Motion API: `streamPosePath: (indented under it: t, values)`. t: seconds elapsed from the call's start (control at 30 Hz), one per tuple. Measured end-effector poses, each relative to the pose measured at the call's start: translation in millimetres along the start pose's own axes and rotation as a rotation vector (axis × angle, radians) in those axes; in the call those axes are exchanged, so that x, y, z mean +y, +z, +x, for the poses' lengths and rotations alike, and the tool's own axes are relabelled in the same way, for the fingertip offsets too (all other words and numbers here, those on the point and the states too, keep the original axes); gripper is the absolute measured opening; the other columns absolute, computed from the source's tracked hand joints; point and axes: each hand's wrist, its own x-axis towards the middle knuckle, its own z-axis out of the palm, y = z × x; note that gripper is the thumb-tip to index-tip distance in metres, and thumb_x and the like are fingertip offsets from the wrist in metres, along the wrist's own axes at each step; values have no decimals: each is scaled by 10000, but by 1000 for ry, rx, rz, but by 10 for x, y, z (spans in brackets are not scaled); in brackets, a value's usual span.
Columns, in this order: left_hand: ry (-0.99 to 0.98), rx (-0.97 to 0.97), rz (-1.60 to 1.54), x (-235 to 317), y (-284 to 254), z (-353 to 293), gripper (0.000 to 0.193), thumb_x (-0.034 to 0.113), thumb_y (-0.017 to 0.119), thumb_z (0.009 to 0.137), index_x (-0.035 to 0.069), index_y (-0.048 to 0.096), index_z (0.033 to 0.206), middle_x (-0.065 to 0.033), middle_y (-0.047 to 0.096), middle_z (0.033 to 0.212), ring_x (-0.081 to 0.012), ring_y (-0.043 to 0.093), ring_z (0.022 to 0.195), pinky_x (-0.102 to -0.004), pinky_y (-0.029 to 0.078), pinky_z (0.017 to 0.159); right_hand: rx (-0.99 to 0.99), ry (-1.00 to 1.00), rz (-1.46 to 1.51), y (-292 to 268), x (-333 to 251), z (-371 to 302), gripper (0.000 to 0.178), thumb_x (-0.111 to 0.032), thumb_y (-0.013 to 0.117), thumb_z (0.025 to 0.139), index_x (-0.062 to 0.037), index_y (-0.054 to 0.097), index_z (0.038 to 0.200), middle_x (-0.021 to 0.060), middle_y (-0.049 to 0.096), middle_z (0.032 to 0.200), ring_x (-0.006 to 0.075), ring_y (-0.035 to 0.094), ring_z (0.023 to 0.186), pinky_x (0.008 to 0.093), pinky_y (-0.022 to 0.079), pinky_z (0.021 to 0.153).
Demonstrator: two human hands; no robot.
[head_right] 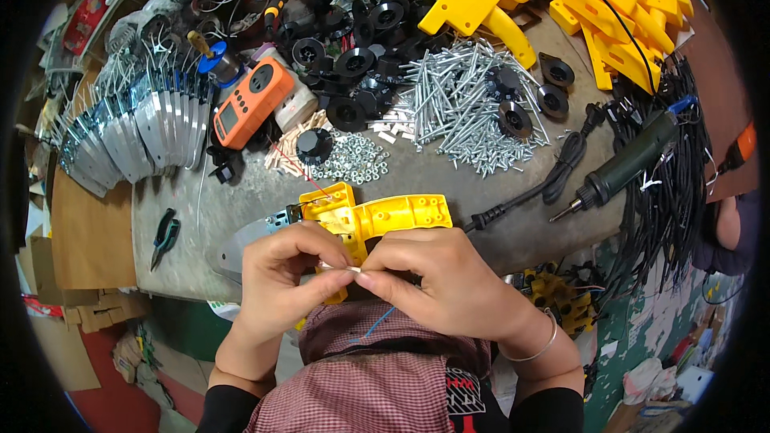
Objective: Assembling the internal wiring and casing of a yellow plastic handheld device using a screwdriver and soldering iron.
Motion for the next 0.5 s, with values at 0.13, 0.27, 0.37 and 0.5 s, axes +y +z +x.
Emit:
streamPosePath:
  t: [0.13, 0.27, 0.37, 0.5]
  values:
    - [55, 4, 27, -38, -16, -19, 97, -11, 732, 808, 5, 668, 879, -36, 662, 853, -83, 605, 751, -227, 492, 678, 60, -60, -99, -20, 4, -8, 125, -134, 725, 828, -26, 662, 829, 87, 643, 740, 257, 645, 699, 337, 485, 625]
    - [9, -58, 68, 3, 20, -22, 131, -53, 749, 768, -16, 670, 867, -93, 674, 869, -152, 653, 790, -264, 517, 696, -82, -63, -161, -136, 101, -98, 111, -115, 745, 783, -62, 668, 841, 86, 625, 758, 273, 624, 695, 341, 480, 619]
    - [50, -158, 221, 54, 61, 1, 140, -22, 759, 773, -4, 693, 895, -82, 681, 859, -141, 658, 777, -256, 512, 683, -72, -84, -166, -128, 71, -102, 111, -112, 744, 785, -60, 662, 839, 87, 604, 747, 272, 616, 675, 340, 479, 611]
    - [362, 27, 647, 45, -29, -208, 200, -36, 764, 700, 23, 709, 883, -88, 682, 818, -214, 661, 692, -297, 528, 625, -64, -23, -148, -96, 12, -121, 113, -111, 736, 801, -59, 643, 841, 93, 589, 743, 278, 614, 676, 348, 477, 603]
